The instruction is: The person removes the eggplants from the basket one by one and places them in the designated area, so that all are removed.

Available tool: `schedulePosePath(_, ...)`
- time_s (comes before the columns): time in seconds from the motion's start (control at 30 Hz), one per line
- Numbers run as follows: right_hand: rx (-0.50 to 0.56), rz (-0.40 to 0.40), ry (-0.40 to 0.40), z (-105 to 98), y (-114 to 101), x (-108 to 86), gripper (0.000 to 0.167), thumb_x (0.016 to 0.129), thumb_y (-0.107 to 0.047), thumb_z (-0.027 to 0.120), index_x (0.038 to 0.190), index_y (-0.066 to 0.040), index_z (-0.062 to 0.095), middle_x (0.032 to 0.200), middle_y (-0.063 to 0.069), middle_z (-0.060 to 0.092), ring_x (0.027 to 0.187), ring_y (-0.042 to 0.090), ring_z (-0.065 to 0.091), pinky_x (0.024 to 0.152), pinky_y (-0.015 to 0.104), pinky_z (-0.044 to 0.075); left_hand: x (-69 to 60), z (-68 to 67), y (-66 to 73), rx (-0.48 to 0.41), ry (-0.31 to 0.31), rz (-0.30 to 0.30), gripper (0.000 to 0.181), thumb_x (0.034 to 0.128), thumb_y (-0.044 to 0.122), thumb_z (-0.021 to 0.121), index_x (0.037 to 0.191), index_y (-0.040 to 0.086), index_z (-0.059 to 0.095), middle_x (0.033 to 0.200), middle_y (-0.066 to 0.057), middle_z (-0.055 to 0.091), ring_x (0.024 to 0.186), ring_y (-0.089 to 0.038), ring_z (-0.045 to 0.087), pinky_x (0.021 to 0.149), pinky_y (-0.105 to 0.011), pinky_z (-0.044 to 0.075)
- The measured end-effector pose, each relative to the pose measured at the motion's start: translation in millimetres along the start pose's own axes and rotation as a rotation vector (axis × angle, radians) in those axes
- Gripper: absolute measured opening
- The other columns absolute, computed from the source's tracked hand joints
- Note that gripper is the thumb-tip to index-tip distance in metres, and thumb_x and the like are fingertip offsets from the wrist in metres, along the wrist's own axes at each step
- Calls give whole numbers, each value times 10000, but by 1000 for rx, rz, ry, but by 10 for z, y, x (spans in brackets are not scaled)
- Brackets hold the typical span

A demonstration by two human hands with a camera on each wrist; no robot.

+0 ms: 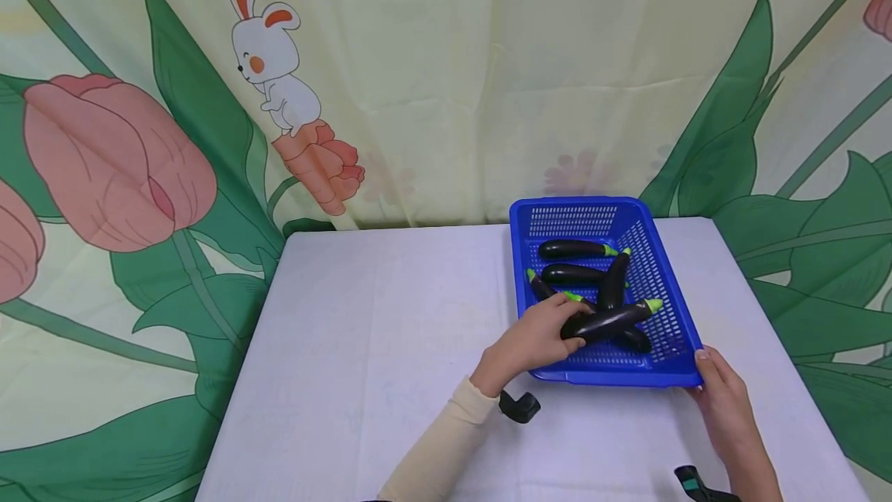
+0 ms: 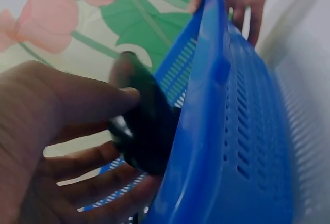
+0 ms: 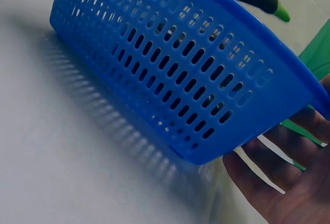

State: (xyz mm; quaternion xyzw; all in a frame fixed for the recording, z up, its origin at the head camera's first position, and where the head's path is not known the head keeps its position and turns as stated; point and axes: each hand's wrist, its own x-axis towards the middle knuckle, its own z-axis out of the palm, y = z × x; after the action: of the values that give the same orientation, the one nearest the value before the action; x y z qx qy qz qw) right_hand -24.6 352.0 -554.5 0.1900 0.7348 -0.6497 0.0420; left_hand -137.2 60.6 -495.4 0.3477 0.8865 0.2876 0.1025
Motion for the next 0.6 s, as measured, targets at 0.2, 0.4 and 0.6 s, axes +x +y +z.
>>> schedulePosePath(0.2, -5, -12, 6, 5, 6, -15, 582, 1115, -489, 357, 1574, -132, 357, 1455, -101, 466, 1067, -178, 500, 841, -4, 453, -61, -39, -21, -299, 106, -10, 420, 961, 255, 763, 1354, 184, 634, 1197, 32, 644, 1046, -16, 607, 815, -92, 515)
schedulePosePath(0.4, -3, -15, 7, 6, 14, -15, 585, 1117, -482, 357, 1587, -134, 348, 1444, -128, 470, 1079, -175, 499, 862, 2, 452, -92, -55, -40, -497, 227, -23, 440, 974, 211, 745, 1388, 178, 598, 1225, -26, 615, 1043, -28, 563, 820, -127, 544)
schedulePosePath(0.6, 43, -36, 4, 13, 14, -16, 533, 1120, -459, 374, 1550, -146, 391, 1364, -186, 489, 1070, -166, 518, 824, -8, 460, -106, -68, -95, -604, 338, -50, 455, 984, 222, 725, 1413, 177, 578, 1252, -61, 610, 1062, -39, 575, 845, -167, 562)
